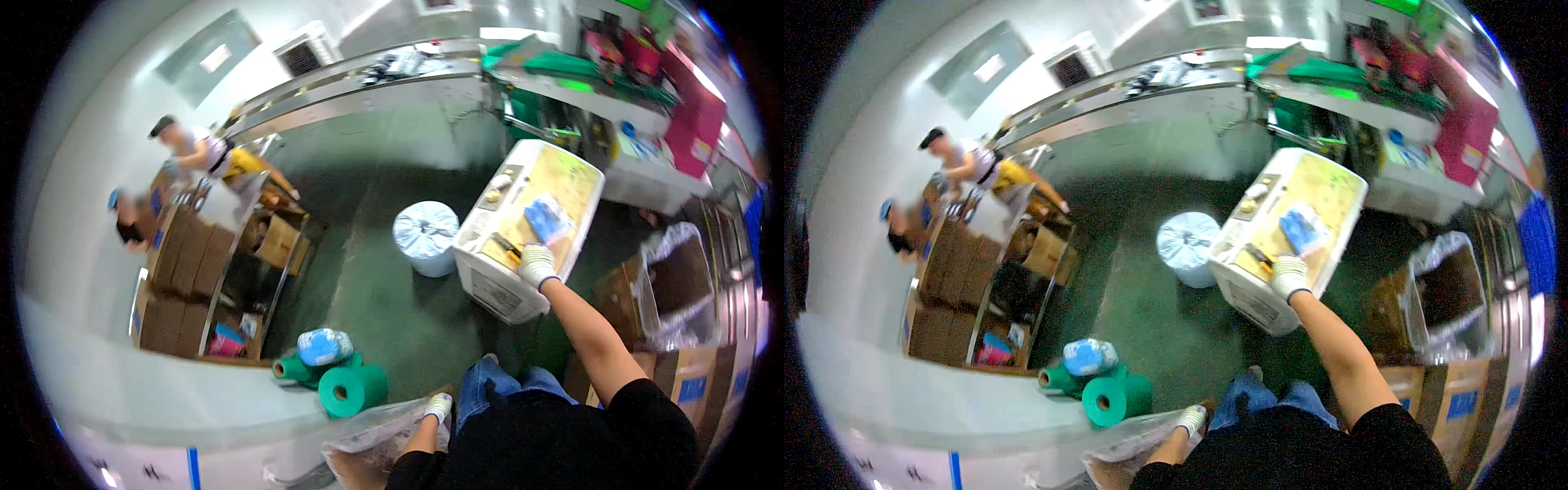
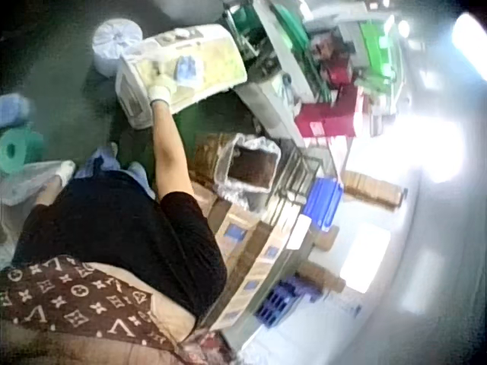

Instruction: The person moves flattened cardboard boxes to a table and uses a utility knife to cut plastic straps from a stack of boxes, then places the cut straps into a trash bin.

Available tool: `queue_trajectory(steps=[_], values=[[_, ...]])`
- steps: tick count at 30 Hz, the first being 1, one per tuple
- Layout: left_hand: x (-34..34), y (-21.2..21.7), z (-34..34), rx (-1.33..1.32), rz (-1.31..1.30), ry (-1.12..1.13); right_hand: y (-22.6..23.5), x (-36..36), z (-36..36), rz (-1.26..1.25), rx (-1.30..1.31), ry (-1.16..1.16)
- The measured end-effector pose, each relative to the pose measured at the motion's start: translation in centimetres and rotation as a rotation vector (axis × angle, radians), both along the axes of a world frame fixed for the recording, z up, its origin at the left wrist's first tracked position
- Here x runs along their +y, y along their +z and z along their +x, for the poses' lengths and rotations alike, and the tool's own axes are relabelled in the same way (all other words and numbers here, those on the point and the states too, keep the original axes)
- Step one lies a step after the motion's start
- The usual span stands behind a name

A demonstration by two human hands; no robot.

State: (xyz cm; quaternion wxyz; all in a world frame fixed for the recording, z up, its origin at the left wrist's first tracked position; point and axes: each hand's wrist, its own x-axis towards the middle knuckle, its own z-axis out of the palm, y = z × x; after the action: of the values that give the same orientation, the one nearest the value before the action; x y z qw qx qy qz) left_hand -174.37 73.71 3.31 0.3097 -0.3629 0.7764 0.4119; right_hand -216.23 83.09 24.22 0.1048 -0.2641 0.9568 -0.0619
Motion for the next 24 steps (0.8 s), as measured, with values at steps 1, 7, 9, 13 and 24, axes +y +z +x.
queue_trajectory(steps=[1,7,9,13,24], values=[[-1.0,0.2,-1.5,0.027,-0.042,-0.029,3.2,0.9,1.2,-0.133,0.049,0.032],[-3.7,-1.6,-5.4,0.199,0.097,-0.474,4.2,6.6,5.9,-0.322,-0.395,-0.091],[-4.9,-2.2,-6.9,0.124,0.209,-0.472,2.3,10.7,9.5,-0.411,-0.492,-0.133],[-3.5,-1.1,-11.2,0.144,0.122,-0.781,-0.9,21.7,19.9,-0.436,-0.465,-0.489],[11.4,0.0,-19.8,0.187,0.069,-1.130,-6.7,42.6,47.1,-0.372,-0.625,-1.526]])
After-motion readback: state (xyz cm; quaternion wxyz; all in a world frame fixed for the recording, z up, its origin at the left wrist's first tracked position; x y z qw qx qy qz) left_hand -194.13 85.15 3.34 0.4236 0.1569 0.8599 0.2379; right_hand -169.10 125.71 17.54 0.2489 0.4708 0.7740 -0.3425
